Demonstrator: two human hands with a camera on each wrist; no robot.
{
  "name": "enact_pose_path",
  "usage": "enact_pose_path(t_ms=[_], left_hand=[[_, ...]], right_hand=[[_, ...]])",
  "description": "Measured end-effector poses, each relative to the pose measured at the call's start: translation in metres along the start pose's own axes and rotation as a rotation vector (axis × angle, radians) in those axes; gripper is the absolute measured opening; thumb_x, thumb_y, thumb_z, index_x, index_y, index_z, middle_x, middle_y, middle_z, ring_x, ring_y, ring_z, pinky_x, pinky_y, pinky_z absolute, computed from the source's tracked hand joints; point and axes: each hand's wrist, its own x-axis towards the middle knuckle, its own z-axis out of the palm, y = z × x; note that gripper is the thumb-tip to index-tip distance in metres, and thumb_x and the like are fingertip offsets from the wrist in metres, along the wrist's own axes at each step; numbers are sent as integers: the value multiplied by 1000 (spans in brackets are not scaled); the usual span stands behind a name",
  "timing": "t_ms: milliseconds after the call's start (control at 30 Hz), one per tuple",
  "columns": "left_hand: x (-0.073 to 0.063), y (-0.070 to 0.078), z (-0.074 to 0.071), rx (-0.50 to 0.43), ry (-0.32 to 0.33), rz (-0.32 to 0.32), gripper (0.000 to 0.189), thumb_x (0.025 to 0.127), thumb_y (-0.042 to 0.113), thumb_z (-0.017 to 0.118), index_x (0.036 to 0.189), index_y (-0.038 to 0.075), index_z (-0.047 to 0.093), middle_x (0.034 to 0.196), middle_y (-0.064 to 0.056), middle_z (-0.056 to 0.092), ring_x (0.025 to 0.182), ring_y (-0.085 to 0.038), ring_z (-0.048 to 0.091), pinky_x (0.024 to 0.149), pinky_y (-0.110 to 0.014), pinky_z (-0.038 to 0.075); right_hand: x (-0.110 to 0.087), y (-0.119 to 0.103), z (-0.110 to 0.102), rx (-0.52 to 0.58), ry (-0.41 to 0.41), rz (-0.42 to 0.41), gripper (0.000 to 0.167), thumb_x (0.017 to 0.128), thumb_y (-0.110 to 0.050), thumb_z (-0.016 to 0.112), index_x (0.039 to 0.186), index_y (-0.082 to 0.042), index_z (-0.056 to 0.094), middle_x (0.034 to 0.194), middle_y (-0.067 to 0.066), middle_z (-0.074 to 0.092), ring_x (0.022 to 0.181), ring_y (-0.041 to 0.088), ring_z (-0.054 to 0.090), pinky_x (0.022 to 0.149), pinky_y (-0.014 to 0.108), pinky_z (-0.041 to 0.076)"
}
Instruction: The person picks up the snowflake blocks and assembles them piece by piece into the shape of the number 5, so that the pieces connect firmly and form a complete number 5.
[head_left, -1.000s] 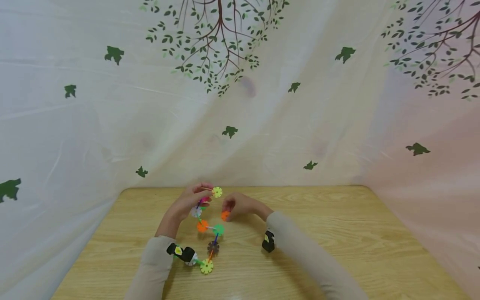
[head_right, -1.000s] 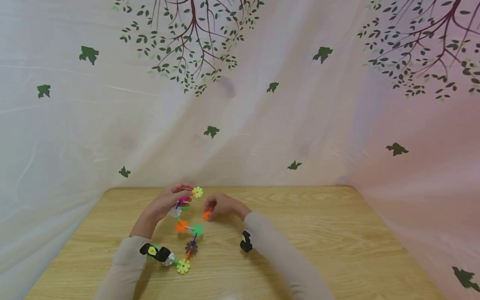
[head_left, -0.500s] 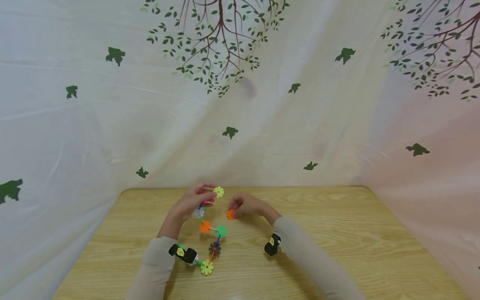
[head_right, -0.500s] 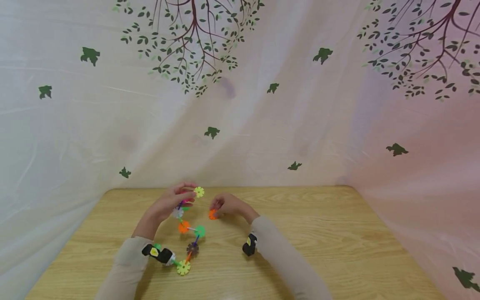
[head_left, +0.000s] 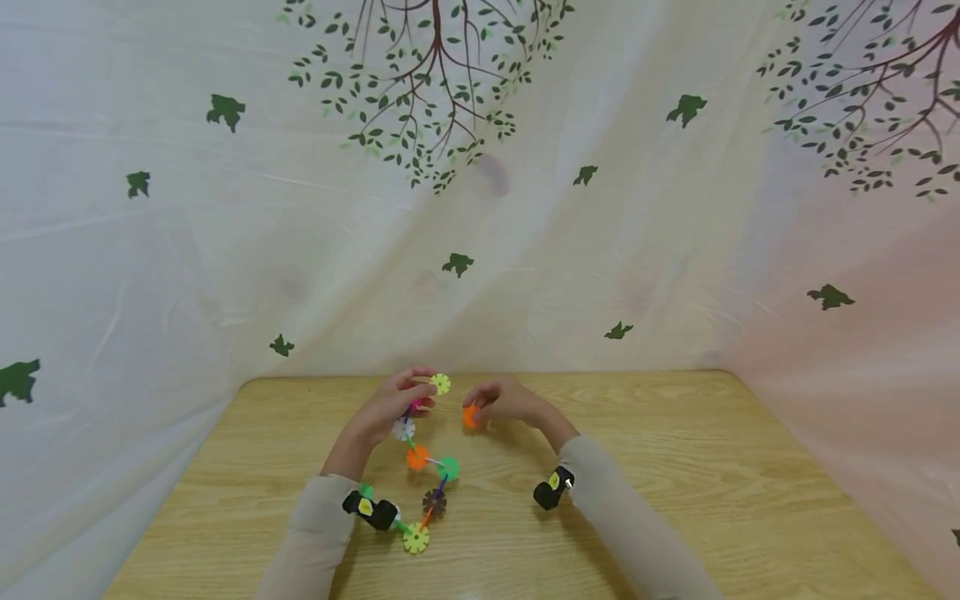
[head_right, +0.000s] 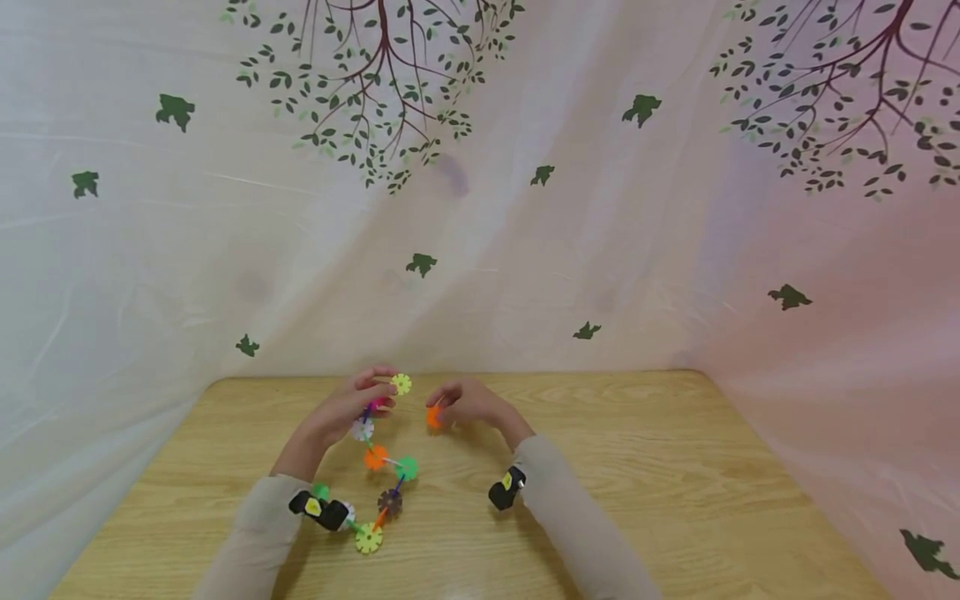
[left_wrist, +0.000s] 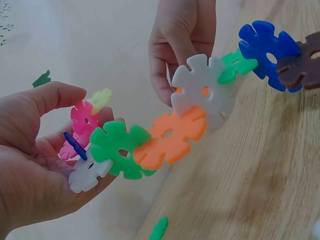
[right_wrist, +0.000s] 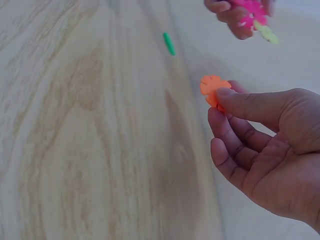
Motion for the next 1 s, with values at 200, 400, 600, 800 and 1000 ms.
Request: enact_pose_path(t_ms=[200, 400, 600, 800, 1000], left_hand=[[-1, 1, 0, -8, -1, 3, 39, 102, 12, 59, 137, -2, 52, 105, -1, 64, 93, -17, 64, 84, -31, 60], [-2, 2, 1, -4, 23, -16, 36, 102, 12, 59, 135, -1, 54, 109, -2, 65, 93, -18, 64, 84, -31, 60], [-1, 2, 2, -2, 34, -24, 37, 101, 12, 60, 135, -1, 54, 107, -6, 64, 90, -17, 63, 82, -30, 59], [0, 0, 2, 6, 48, -6, 39, 99, 10, 64, 135, -1, 53, 100, -3, 62, 85, -14, 63, 79, -29, 59], [0, 0, 2, 11, 60, 22, 38, 97, 6, 65, 133, 0, 53, 94, 2, 62, 83, -15, 62, 75, -28, 56]], right_hand=[[-2, -5, -2, 109, 66, -73, 25, 91, 3, 70, 115, 10, 68, 100, 13, 74, 85, 10, 67, 89, 39, 60], [-5, -11, 1, 186, 186, -113, 25, 89, 0, 74, 111, 10, 68, 91, 5, 74, 80, 8, 67, 86, 47, 60], [-6, -17, 8, 242, 283, -116, 19, 87, -3, 78, 102, 6, 70, 86, -3, 73, 79, 14, 69, 82, 43, 60], [-8, -21, 12, 257, 339, -166, 18, 87, -4, 79, 99, 7, 70, 84, -2, 74, 78, 16, 70, 70, 26, 58], [-6, -25, 16, 268, 380, -207, 19, 86, -1, 79, 98, 9, 68, 90, 7, 76, 80, 20, 72, 72, 28, 60]])
